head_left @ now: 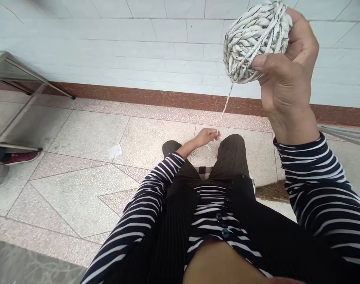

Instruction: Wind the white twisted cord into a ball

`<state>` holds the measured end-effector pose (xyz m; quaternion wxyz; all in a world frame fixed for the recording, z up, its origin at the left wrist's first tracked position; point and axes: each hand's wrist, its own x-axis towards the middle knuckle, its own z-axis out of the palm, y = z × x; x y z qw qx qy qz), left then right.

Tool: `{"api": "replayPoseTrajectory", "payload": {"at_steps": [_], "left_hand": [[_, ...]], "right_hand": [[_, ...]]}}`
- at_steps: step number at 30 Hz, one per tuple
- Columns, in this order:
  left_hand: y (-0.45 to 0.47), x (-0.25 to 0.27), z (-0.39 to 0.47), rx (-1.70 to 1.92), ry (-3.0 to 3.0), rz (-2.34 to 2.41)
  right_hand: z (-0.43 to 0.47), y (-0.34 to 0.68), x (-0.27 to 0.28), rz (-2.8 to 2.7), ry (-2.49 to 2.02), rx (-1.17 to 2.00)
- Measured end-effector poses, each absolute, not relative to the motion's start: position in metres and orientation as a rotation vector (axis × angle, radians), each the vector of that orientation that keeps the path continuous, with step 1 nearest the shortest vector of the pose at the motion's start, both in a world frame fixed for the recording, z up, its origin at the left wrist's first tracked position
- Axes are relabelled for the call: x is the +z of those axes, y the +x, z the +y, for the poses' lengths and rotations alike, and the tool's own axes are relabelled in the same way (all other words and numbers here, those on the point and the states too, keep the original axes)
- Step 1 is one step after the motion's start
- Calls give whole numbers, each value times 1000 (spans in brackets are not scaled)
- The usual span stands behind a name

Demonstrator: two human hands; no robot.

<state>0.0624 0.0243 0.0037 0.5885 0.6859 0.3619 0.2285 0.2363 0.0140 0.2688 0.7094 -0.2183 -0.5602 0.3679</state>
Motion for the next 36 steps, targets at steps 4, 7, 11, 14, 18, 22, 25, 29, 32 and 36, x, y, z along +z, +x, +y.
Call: {"api": "replayPoseTrajectory", "payload": {"at_steps": [4,7,11,14,18,22,25,29,32,36], "left_hand": [[39,-7,9,489,1578,933],[27,7,20,588,1547,984],[39,47,37,848,1444,837],[49,68,34,944,1521,803],[38,63,25,868,1629,824],[26,57,38,914,1623,997],[34,79,52,975,1605,914],[60,116,56,1065,1660,768],[66,117,47,1090,1725,750],[48,79,32,926,1823,901]], "right_hand": [[13,237,262,-1170,-587,904],[11,234,260,-1183,-611,910],[9,228,262,-1206,-621,932],[7,226,264,-1177,-622,917],[4,229,265,-1141,-617,896],[4,230,258,-1179,-660,935],[5,224,253,-1181,-640,981],[6,216,254,-1147,-639,1024],[7,219,260,-1129,-605,1003],[10,233,265,-1108,-462,930]]}}
